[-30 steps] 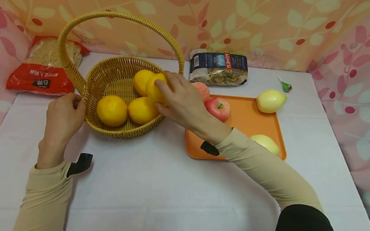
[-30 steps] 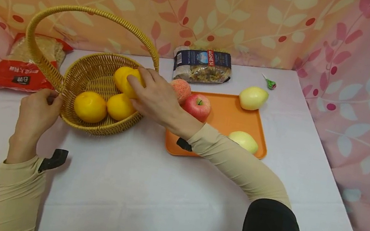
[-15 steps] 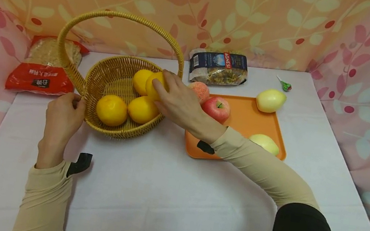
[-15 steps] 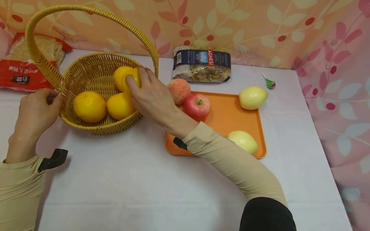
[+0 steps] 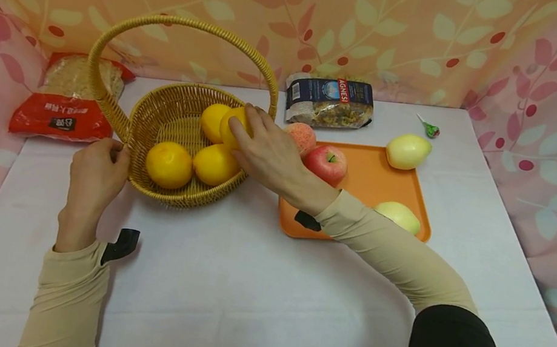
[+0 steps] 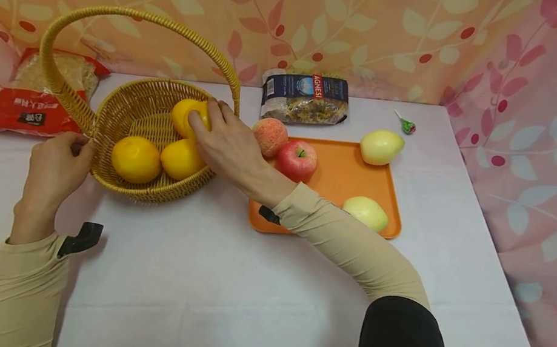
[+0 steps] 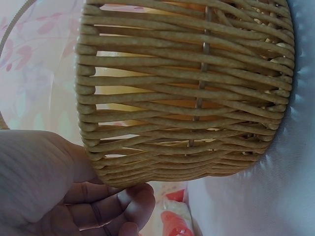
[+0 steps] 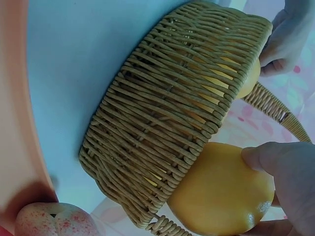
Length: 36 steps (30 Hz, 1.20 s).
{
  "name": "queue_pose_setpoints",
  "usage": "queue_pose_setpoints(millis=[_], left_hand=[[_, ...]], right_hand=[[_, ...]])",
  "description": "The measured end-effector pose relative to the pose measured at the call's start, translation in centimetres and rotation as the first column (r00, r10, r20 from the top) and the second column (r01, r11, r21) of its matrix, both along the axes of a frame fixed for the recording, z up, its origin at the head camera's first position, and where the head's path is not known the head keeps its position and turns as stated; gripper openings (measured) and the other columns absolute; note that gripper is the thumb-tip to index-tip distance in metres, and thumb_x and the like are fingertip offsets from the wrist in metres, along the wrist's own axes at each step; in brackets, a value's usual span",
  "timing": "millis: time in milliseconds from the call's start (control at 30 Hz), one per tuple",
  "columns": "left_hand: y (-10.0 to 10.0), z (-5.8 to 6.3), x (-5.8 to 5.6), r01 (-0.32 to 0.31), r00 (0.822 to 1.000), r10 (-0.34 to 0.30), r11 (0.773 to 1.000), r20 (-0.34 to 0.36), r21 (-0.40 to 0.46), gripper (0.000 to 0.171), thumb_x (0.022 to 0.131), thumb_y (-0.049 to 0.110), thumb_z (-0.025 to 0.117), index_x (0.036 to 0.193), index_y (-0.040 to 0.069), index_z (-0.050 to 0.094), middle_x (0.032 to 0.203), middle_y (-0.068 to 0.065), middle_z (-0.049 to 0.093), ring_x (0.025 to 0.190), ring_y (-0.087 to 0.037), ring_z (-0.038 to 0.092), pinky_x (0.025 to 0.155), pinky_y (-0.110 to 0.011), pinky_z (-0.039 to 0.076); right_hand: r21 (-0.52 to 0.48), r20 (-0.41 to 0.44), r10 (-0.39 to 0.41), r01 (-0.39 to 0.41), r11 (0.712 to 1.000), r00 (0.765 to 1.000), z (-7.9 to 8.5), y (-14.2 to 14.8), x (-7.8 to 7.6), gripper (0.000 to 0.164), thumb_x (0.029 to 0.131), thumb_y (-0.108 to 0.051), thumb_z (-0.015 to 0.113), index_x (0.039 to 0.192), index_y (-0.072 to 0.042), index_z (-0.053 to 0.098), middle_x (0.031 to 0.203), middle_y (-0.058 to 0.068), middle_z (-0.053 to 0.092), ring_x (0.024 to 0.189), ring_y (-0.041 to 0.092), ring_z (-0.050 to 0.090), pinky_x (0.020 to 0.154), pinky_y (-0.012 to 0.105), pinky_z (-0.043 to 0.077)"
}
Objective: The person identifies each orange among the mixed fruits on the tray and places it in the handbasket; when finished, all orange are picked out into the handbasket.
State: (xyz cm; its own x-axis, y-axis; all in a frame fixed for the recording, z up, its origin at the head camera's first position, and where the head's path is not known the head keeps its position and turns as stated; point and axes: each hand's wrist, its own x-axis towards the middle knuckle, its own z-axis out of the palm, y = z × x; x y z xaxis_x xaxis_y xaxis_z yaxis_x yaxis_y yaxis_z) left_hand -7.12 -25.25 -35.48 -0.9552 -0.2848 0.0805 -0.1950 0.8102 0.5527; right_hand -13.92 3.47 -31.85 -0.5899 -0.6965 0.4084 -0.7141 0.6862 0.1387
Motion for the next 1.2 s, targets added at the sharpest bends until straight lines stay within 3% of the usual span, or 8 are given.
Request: queue_pose_setpoints(millis=[167, 367, 500, 733, 967, 1200], left_hand=[[0.0, 0.1, 0.0, -0.003, 1.000, 0.003, 1.000, -0.007, 0.000, 0.039, 0.098, 0.020, 0.047, 0.112, -0.013, 0.063, 0.089, -0.029, 0.063, 0.074, -0.037, 0.055, 0.052, -0.025, 0.039], [0.0, 0.0, 0.0, -0.002, 1.000, 0.002, 1.000, -0.003, 0.000, 0.039, 0.098, 0.020, 0.047, 0.112, -0.013, 0.063, 0.089, -0.029, 0.063, 0.074, -0.037, 0.055, 0.052, -0.025, 0.039], [0.0, 0.0, 0.0, -0.001, 1.000, 0.001, 1.000, -0.011, -0.002, 0.039, 0.098, 0.020, 0.047, 0.111, -0.013, 0.063, 0.089, -0.029, 0.064, 0.074, -0.038, 0.056, 0.052, -0.025, 0.039], [-0.1, 0.0, 0.0, -0.004, 1.000, 0.004, 1.000, -0.019, -0.005, 0.039, 0.098, 0.020, 0.048, 0.112, -0.013, 0.063, 0.090, -0.029, 0.064, 0.074, -0.038, 0.056, 0.053, -0.026, 0.038], [0.0, 0.0, 0.0, 0.000, 1.000, 0.000, 1.000, -0.028, -0.004, 0.039, 0.097, 0.020, 0.048, 0.111, -0.013, 0.063, 0.090, -0.029, 0.064, 0.076, -0.039, 0.056, 0.055, -0.028, 0.039], [0.1, 0.1, 0.1, -0.001, 0.999, 0.000, 1.000, -0.034, -0.011, 0.039, 0.097, 0.020, 0.048, 0.111, -0.013, 0.063, 0.091, -0.029, 0.064, 0.077, -0.040, 0.055, 0.058, -0.031, 0.040]], right_hand=[[0.032, -0.062, -0.009, 0.011, 0.999, 0.998, -0.1, -0.3, -0.1, 0.043, 0.092, -0.034, 0.064, 0.124, -0.008, 0.051, 0.133, 0.022, 0.055, 0.115, 0.033, 0.058, 0.090, 0.037, 0.054], [0.042, -0.130, -0.039, 0.045, 0.998, 0.991, -0.2, -0.6, -0.1, 0.030, 0.094, -0.024, 0.055, 0.119, -0.009, 0.053, 0.129, 0.021, 0.059, 0.109, 0.032, 0.061, 0.076, 0.035, 0.059], [0.047, -0.112, -0.058, 0.063, 0.997, 0.992, -0.3, -0.9, -0.1, 0.024, 0.096, -0.017, 0.046, 0.118, -0.008, 0.052, 0.124, 0.020, 0.059, 0.108, 0.032, 0.061, 0.069, 0.035, 0.059], [0.067, -0.105, -0.042, 0.049, 0.997, 0.994, -0.3, -1.2, -0.2, 0.025, 0.097, -0.010, 0.036, 0.115, -0.007, 0.053, 0.115, 0.016, 0.057, 0.099, 0.030, 0.060, 0.069, 0.032, 0.057], [0.092, -0.109, -0.024, 0.034, 0.995, 0.994, -0.8, -1.1, -0.5, 0.026, 0.100, -0.008, 0.035, 0.117, -0.008, 0.055, 0.122, 0.015, 0.059, 0.103, 0.032, 0.060, 0.076, 0.034, 0.056], [0.098, -0.073, -0.018, 0.025, 0.995, 0.997, -0.9, -1.1, -0.7, 0.023, 0.101, -0.011, 0.038, 0.117, -0.007, 0.054, 0.122, 0.016, 0.059, 0.099, 0.031, 0.062, 0.067, 0.035, 0.057]])
